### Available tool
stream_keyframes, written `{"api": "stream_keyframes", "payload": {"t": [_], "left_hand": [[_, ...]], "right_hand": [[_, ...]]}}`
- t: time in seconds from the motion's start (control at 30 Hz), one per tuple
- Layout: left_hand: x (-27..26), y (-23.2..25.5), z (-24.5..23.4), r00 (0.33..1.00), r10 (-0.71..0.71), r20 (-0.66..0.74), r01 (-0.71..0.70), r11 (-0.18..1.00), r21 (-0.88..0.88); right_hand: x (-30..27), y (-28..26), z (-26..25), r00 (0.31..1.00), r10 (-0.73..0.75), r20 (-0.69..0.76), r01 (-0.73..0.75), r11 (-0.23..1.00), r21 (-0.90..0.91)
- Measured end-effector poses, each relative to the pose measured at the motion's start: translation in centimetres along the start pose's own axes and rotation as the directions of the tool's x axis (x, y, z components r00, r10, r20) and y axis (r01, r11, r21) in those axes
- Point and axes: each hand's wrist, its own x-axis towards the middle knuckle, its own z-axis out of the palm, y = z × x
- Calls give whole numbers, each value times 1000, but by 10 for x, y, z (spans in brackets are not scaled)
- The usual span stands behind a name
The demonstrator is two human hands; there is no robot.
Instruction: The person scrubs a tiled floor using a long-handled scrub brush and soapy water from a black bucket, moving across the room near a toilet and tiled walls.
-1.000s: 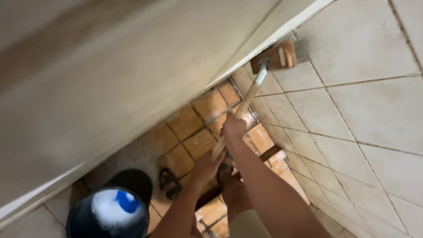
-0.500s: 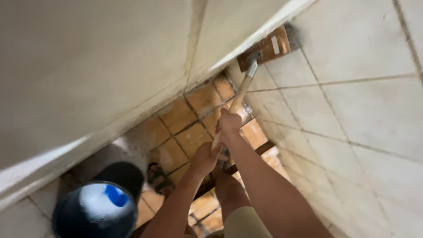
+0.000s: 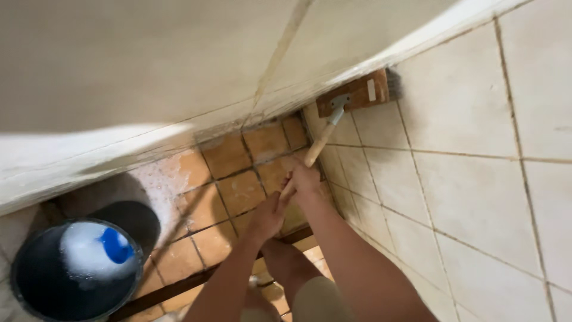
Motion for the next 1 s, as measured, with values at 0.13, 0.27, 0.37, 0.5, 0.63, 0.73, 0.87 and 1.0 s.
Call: {"api": "stream_keyframes", "payload": {"t": [0.13, 0.27, 0.37, 0.5, 0.63, 0.73, 0.87, 1.0], "left_hand": [[0, -4, 23, 998, 64, -21, -64, 998, -12], [-21, 3, 42, 992, 65, -107, -60, 997, 55], [-39, 20, 51, 994, 103, -40, -106, 992, -68], [-78, 26, 67, 999, 9, -43, -11, 999, -47], [-112, 21, 86, 994, 90, -62, -95, 992, -82], [-132, 7, 109, 973, 185, -135, -209, 960, -185], [-132, 5, 130, 999, -21, -47, 16, 995, -101], [-113, -14, 129, 977, 7, -211, -42, 986, -160]], "right_hand": [[10, -15, -15, 997, 19, 73, -23, 998, 65], [-13, -16, -32, 991, 93, 96, -90, 995, -40], [-32, -25, -50, 988, 38, 148, -29, 998, -63], [-23, -11, -73, 983, 21, 183, -7, 997, -77], [-21, 14, -92, 981, -53, 185, 79, 987, -138], [-33, 39, -111, 984, -92, 152, 119, 977, -177], [-53, 33, -120, 974, -60, 219, 116, 960, -254], [-64, 18, -85, 972, 8, 235, 67, 948, -310]]}}
